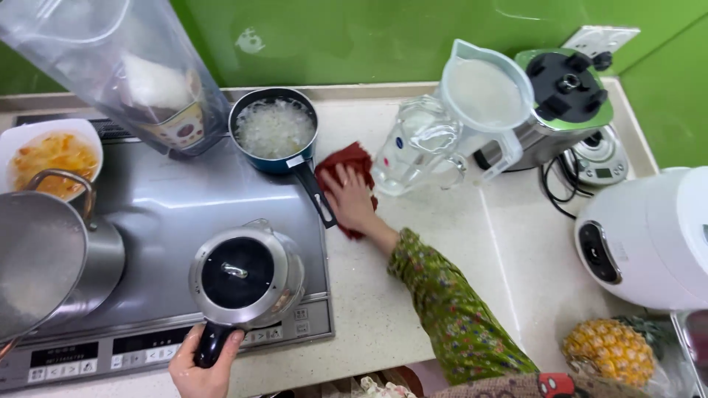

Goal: The recorder cleans an electric kettle, washes a blender jar, and rinses vegetables in a kitchen sink.

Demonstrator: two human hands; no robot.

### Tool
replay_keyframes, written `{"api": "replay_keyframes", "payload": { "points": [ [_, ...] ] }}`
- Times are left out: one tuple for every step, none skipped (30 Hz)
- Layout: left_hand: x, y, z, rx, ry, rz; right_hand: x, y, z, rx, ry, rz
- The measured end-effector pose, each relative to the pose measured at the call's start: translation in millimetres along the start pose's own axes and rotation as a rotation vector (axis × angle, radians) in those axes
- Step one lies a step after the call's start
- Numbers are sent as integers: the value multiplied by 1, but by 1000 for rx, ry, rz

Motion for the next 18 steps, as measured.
{"api": "replay_keyframes", "payload": {
  "points": [
    [1,0,-3,8,-54,-32,26,12,1,-54,106,139],
    [2,-1,-4,17,-108,-64,54,23,3,-108,212,278],
    [3,1,-12,13,-110,-45,73,45,-14,-110,192,278],
    [5,3,-22,9,-162,-52,94,64,-31,-114,168,352],
    [6,4,-31,7,-212,-72,110,82,-48,-119,156,427],
    [4,5,-35,5,-212,-65,125,101,-75,-121,148,427],
    [5,8,-34,-18,-169,-28,139,118,-102,-74,87,352],
    [7,12,-33,-41,-126,9,153,133,-128,-27,26,277],
    [6,20,-47,-52,-113,8,162,138,-148,-39,27,290],
    [6,26,-62,-2,-179,39,170,150,-176,15,-140,93],
    [8,28,-78,56,-242,67,178,167,-207,77,-300,-102],
    [4,31,-94,53,-225,62,170,160,-209,74,-294,-85],
    [5,33,-112,80,-251,123,173,156,-213,125,-411,-169],
    [4,34,-130,109,-276,184,177,152,-218,179,-526,-253],
    [1,29,-145,109,-277,185,178,143,-195,179,-526,-254],
    [-1,24,-162,154,-280,235,176,134,-171,166,-487,-181],
    [-9,16,-183,203,-299,289,170,128,-150,157,-452,-125],
    [-11,8,-198,208,-316,293,184,127,-130,162,-456,-143]
  ]
}}
Point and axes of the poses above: each hand's wrist, its own x-axis away from the middle knuckle, its own y-axis out of the back of the hand, z = x × y, the point moved 4 cm from there along -x, towards the middle knuckle, and after that the axes turned 12 degrees about -x, right-handed, at the moved point
